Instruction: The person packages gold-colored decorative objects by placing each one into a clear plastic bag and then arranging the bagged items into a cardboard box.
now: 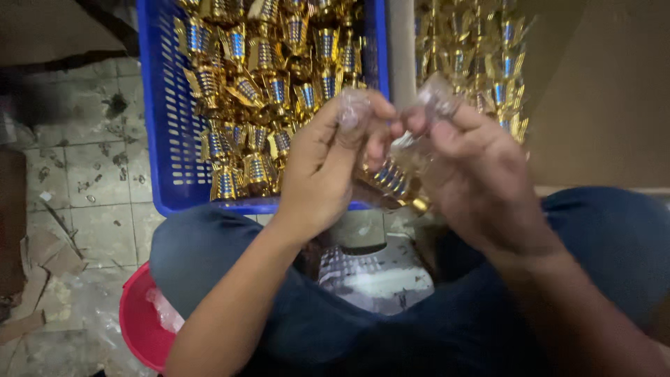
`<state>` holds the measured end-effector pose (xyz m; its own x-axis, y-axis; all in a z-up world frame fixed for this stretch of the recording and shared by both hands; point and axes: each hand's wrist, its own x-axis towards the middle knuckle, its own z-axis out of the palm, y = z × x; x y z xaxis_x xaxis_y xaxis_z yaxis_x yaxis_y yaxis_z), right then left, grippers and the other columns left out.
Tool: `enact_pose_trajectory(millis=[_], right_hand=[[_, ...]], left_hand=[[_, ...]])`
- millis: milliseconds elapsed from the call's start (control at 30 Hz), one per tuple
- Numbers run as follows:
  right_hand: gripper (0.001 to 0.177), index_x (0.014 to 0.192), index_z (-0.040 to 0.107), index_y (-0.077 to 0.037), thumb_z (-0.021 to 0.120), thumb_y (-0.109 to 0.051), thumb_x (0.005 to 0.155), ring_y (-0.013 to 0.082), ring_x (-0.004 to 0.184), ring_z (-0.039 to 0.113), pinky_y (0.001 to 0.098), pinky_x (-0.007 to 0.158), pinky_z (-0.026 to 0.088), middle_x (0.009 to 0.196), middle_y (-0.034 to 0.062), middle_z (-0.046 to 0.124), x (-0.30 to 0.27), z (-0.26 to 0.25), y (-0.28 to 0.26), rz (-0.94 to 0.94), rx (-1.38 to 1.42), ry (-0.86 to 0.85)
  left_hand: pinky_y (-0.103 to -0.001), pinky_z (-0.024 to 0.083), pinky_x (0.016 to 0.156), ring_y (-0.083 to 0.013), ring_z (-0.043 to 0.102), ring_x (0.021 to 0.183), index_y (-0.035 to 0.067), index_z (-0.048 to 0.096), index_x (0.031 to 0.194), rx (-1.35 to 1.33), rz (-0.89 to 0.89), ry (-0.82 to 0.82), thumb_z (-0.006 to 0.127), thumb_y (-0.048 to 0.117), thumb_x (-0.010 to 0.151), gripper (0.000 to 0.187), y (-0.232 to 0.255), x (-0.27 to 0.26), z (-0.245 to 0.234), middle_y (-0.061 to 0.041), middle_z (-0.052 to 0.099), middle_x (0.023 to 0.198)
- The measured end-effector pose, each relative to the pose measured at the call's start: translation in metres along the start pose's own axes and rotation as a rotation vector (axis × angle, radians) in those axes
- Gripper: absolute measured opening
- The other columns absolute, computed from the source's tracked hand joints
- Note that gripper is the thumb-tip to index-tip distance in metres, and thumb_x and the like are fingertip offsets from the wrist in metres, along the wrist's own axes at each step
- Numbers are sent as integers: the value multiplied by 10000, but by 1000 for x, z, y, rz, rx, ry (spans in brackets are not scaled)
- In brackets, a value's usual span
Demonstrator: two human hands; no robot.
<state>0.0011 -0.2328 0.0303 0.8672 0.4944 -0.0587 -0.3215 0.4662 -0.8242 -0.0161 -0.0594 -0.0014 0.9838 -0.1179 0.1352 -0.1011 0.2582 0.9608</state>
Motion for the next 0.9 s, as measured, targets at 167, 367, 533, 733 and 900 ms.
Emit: enact_pose_trajectory(millis=[167, 367, 533, 733, 900], right_hand=[[230, 1217, 618, 7, 550, -138, 1052, 174, 944, 669, 308, 902, 577, 1052, 85, 694, -6, -15, 31, -101, -326, 194], [248, 1236, 684, 22, 636, -31, 998, 188, 997, 703, 287, 882, 602, 1125, 144, 730, 0, -30, 50, -304, -786, 317], [142, 1167, 617, -41, 607, -31, 1026, 150, 1029, 630, 275, 948, 504, 1069, 62, 670, -1, -40, 48, -327, -716, 218], [138, 1167, 615, -56, 556, -99, 1049, 149, 956, 668, 273, 809, 637, 1115, 87, 640, -7, -38, 34, -236, -643, 14], [337, 1160, 352, -161, 637, -89, 995, 181, 823, 732, 244, 668, 565, 1061, 179, 755, -7, -39, 29, -105, -500, 100]], left_hand=[[-385, 495, 1169, -199, 531, 1128, 101, 534, 1388, 98, -13, -154, 343, 418, 1101, 468, 14, 1, 1, -53, 442, 1197], [-299, 361, 773, -137, 393, 786, 182, 201, 1657, 442, -15, -207, 222, 452, 1106, 615, 0, -1, 1, 9, 386, 848], [-249, 647, 841, -147, 478, 1021, 271, 426, 1548, 384, -87, -264, 426, 100, 1113, 467, 4, 2, 2, -55, 391, 1174], [-291, 632, 805, -212, 731, 876, 109, 257, 1590, 58, -303, -222, 631, 113, 972, 723, 10, 8, 1, -125, 446, 1288], [-217, 455, 431, -119, 684, 541, 108, 646, 1207, 85, -462, -120, 724, 241, 907, 337, 5, 8, 5, -155, 735, 672]])
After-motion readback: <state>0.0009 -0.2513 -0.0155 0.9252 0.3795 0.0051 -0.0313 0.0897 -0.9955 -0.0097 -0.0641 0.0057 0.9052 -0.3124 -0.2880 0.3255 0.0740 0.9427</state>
